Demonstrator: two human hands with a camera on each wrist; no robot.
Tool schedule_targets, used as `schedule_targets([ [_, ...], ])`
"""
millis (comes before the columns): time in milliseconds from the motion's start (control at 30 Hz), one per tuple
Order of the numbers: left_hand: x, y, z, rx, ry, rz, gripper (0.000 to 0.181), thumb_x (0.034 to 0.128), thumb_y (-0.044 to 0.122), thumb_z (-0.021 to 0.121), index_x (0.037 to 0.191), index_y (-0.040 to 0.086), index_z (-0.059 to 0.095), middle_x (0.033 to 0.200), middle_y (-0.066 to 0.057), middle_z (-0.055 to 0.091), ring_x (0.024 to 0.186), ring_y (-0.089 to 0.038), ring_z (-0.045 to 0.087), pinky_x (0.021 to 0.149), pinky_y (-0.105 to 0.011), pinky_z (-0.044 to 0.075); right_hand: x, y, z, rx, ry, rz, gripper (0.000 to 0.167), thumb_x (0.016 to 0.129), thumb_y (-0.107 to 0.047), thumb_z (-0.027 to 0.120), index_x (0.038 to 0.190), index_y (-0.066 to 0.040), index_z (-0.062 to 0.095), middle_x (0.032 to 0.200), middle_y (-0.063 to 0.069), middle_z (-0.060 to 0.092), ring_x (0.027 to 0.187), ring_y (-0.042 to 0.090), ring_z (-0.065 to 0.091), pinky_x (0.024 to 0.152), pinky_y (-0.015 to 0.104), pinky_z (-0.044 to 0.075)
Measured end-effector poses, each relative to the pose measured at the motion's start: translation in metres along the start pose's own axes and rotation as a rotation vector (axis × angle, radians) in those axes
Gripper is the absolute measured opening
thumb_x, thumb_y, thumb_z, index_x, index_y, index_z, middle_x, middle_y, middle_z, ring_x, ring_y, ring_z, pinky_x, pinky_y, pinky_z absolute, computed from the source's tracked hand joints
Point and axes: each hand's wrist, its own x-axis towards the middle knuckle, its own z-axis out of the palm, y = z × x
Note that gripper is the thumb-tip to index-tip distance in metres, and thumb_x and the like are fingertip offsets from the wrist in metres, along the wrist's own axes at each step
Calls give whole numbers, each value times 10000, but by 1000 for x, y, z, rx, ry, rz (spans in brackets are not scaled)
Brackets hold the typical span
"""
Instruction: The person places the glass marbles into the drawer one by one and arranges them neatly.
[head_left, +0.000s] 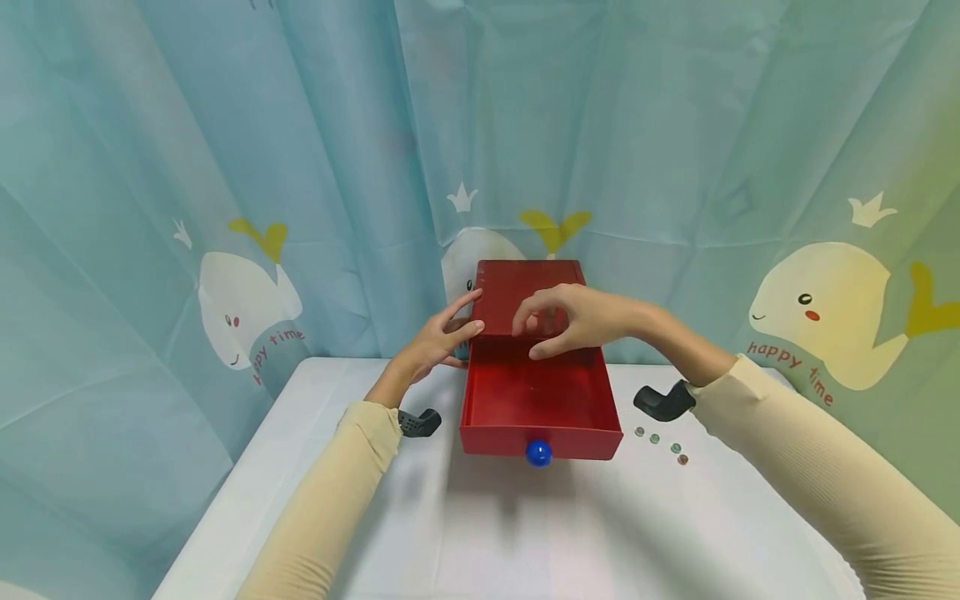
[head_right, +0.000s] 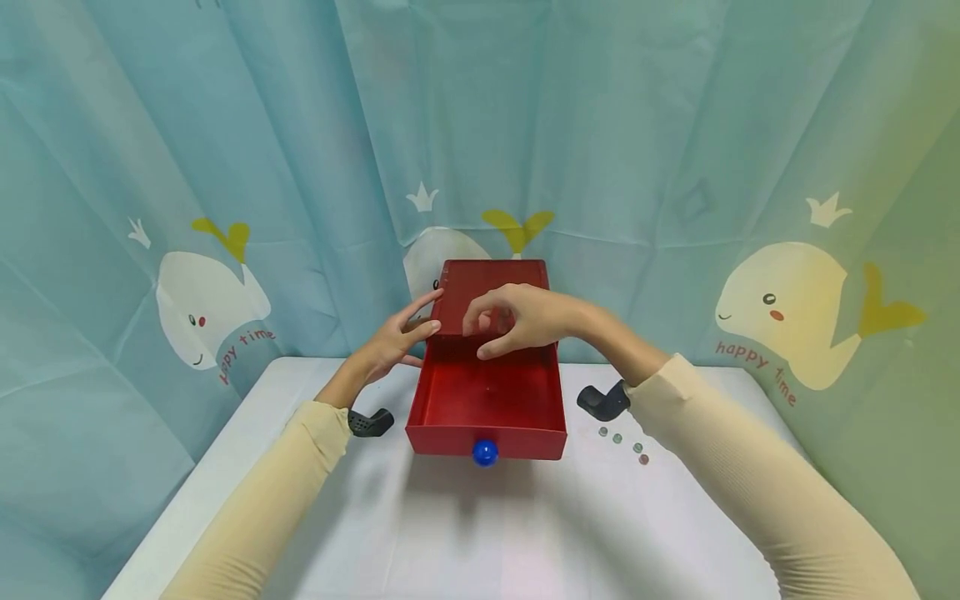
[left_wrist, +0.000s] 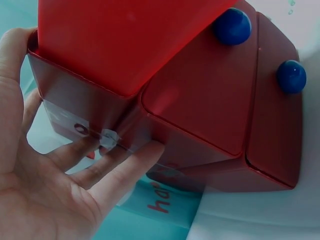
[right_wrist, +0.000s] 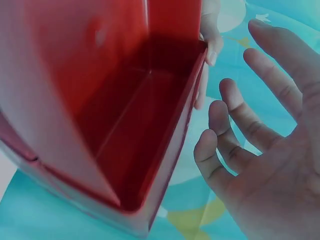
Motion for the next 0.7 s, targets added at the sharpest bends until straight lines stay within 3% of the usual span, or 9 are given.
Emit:
schedule_targets([
  [233, -1, 2, 0, 5, 8, 1, 653, 994, 392, 622, 1587, 426, 352, 1602, -141, 386, 1420, -350, 438, 896, -575, 570, -21, 3, -8, -2, 47, 43, 389, 893, -256, 812, 1244, -146, 686, 1141, 94, 660, 976, 257, 632, 781, 402, 587],
  [433, -1, 3, -1, -2, 0, 0, 651, 1003, 377, 609, 1597, 406, 343, 1608, -161, 369, 1432, -368, 418, 914, -596, 554, -41, 9, -12, 7, 103, 56, 364, 893, -241, 813, 1226, -153, 694, 1068, 93, 650, 908, 210, 621, 704, 327, 572],
  [700, -1, 2, -2, 5, 0, 7, 663, 999, 385, 611, 1603, 389, 338, 1605, -164, 375, 1425, -369, 428, 903, -576, 566, -68, 17, -19, 88, 173, 48, 323, 920, -178, 788, 1227, -194, 690, 998, 19, 653, 867, 202, 649, 690, 307, 566],
])
